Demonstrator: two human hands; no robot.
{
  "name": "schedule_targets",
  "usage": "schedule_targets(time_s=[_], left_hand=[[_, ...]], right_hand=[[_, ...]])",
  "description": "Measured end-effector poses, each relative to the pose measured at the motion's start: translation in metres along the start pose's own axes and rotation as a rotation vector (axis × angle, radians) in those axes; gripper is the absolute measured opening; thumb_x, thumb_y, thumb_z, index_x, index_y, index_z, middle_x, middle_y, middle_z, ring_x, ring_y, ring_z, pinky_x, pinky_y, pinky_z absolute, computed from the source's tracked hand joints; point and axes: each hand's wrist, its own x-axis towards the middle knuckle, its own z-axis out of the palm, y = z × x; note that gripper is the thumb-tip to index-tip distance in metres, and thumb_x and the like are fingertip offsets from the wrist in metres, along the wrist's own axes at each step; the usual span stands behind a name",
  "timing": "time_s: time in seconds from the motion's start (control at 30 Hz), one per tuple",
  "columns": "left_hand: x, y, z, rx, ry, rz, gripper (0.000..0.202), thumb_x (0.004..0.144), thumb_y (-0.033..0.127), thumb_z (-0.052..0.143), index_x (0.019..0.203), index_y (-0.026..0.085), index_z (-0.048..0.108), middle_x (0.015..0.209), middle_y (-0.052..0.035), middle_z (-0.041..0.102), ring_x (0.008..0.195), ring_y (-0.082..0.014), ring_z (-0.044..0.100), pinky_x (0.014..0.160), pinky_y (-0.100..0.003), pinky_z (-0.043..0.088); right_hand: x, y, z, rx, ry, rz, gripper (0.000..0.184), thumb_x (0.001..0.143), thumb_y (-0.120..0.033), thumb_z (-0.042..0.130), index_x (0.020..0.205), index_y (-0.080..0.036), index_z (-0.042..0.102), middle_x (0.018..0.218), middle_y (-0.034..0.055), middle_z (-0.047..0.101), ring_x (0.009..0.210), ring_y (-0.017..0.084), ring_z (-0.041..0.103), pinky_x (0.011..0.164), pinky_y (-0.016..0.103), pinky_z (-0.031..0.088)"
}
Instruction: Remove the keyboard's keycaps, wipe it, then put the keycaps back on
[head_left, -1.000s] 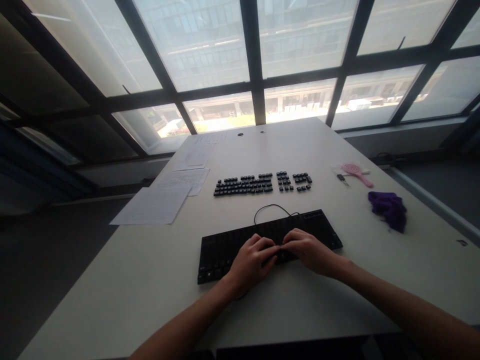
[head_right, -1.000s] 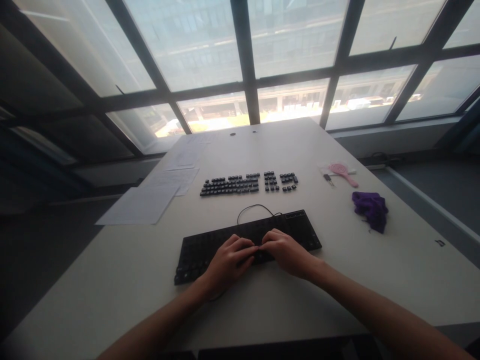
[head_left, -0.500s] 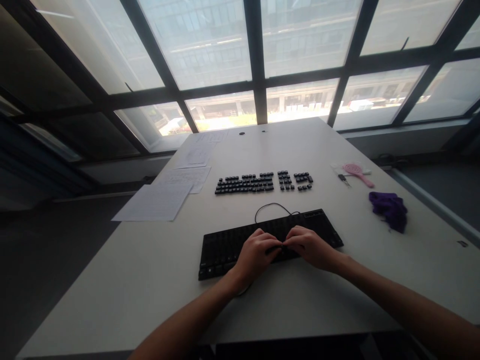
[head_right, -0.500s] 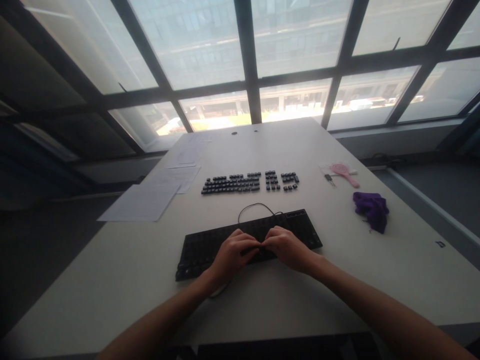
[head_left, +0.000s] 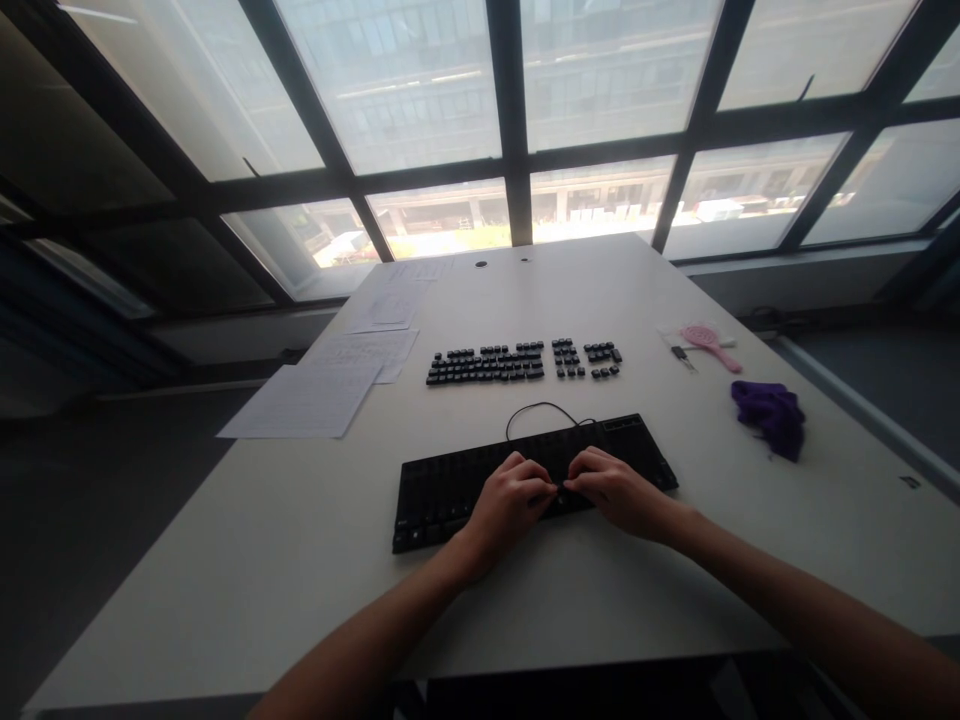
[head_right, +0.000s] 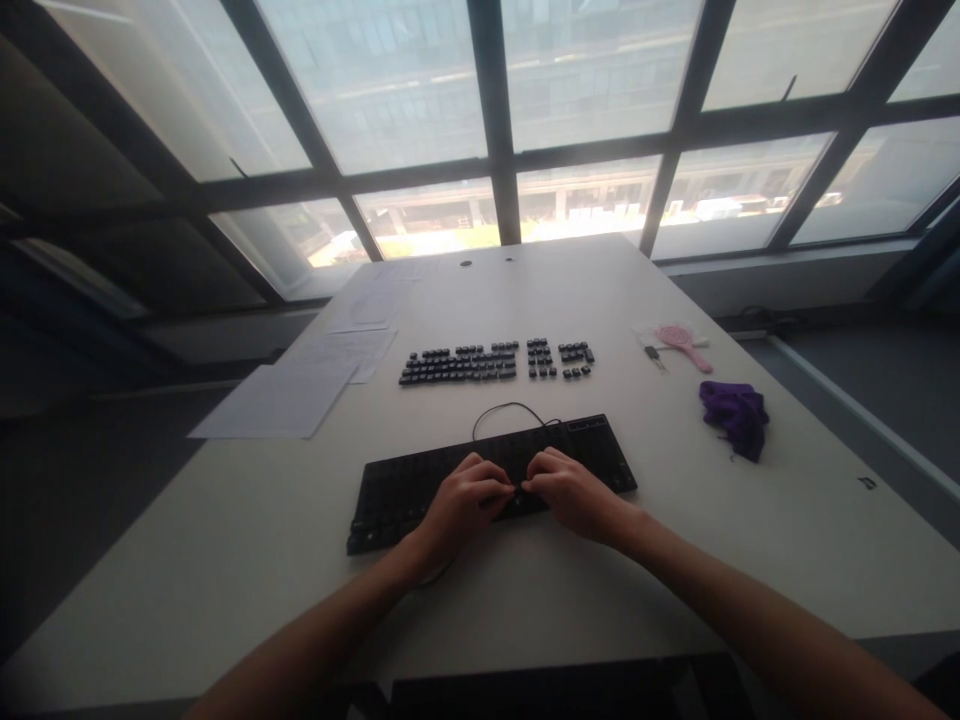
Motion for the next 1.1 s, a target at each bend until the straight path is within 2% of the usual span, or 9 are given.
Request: schedule_targets(time_s=[0.23,0.37,0.5,0.6,0.67,0.73,0.83,0.9,1.1], left_hand=[[-0.003,0.005,-0.005,0.149,-0.026,0.048,0.020,0.095,0.025,0.057,0.091,0.023,0.076,0.102,-0.0071,0.068,0.093,-0.0219,0.055,0.081,-0.039,0.051],[-0.002,0.012,0.000,0.236,-0.048,0.062,0.022,0.095,0.023,0.055,0.084,0.020,0.073,0.100,-0.0076,0.068,0.094,-0.0231,0.055,0.080,-0.041,0.050],[0.010,0.012,-0.005,0.171,-0.073,0.032,0.022,0.094,0.025,0.058,0.079,0.021,0.073,0.100,-0.0060,0.069,0.094,-0.0223,0.056,0.083,-0.039,0.048],[0.042,-0.002,-0.015,0.076,-0.035,-0.029,0.021,0.095,0.029,0.058,0.085,0.022,0.075,0.097,-0.0042,0.072,0.091,-0.0202,0.059,0.086,-0.037,0.048],[0.075,-0.019,-0.018,0.078,0.053,-0.082,0.019,0.095,0.029,0.059,0.091,0.022,0.075,0.097,-0.0039,0.073,0.090,-0.0200,0.060,0.089,-0.037,0.046],[0.112,-0.039,-0.015,0.133,0.106,-0.129,0.016,0.093,0.028,0.062,0.093,0.021,0.076,0.099,-0.0043,0.074,0.091,-0.0209,0.061,0.091,-0.038,0.045],[0.159,-0.067,-0.001,0.234,0.078,-0.210,0.014,0.089,0.024,0.068,0.097,0.021,0.078,0.101,-0.0064,0.075,0.096,-0.0236,0.059,0.091,-0.037,0.044],[0.180,-0.079,0.011,0.266,0.051,-0.236,0.016,0.086,0.022,0.070,0.099,0.020,0.079,0.101,-0.0076,0.076,0.097,-0.0253,0.058,0.090,-0.038,0.044],[0.201,-0.092,0.034,0.286,0.002,-0.255,0.014,0.085,0.018,0.069,0.090,0.023,0.081,0.089,-0.0078,0.077,0.094,-0.0277,0.057,0.088,-0.040,0.044]], right_hand=[[-0.007,-0.003,-0.001,-0.178,-0.044,0.018,0.036,0.085,0.001,0.053,0.109,-0.018,0.072,0.112,0.0116,0.062,0.105,0.025,0.053,0.088,0.041,0.048],[-0.008,-0.004,0.000,-0.235,-0.085,0.035,0.037,0.086,0.000,0.052,0.110,-0.020,0.073,0.113,0.0109,0.064,0.107,0.025,0.053,0.086,0.040,0.045],[-0.006,-0.008,-0.007,-0.196,-0.082,0.028,0.036,0.086,-0.001,0.053,0.107,-0.022,0.073,0.119,0.0095,0.064,0.110,0.025,0.053,0.088,0.040,0.044],[0.008,0.008,-0.023,-0.110,0.043,0.034,0.031,0.090,-0.004,0.052,0.107,-0.021,0.072,0.117,0.0083,0.067,0.107,0.023,0.055,0.092,0.039,0.045],[0.028,0.032,-0.037,-0.110,0.196,0.108,0.026,0.092,-0.008,0.054,0.107,-0.021,0.071,0.109,0.0083,0.070,0.103,0.023,0.056,0.093,0.040,0.046],[0.052,0.063,-0.051,-0.198,0.285,0.196,0.020,0.091,-0.011,0.059,0.102,-0.019,0.073,0.102,0.0086,0.071,0.101,0.025,0.056,0.092,0.041,0.045],[0.088,0.107,-0.061,-0.370,0.203,0.304,0.015,0.090,-0.013,0.062,0.098,-0.016,0.075,0.102,0.0101,0.072,0.101,0.026,0.055,0.092,0.039,0.042],[0.105,0.125,-0.059,-0.439,0.132,0.328,0.015,0.090,-0.014,0.063,0.096,-0.016,0.076,0.100,0.0108,0.073,0.101,0.026,0.055,0.090,0.038,0.039],[0.123,0.145,-0.047,-0.471,0.068,0.312,0.019,0.088,-0.011,0.060,0.082,-0.016,0.077,0.089,0.0121,0.074,0.099,0.028,0.056,0.087,0.039,0.033]])
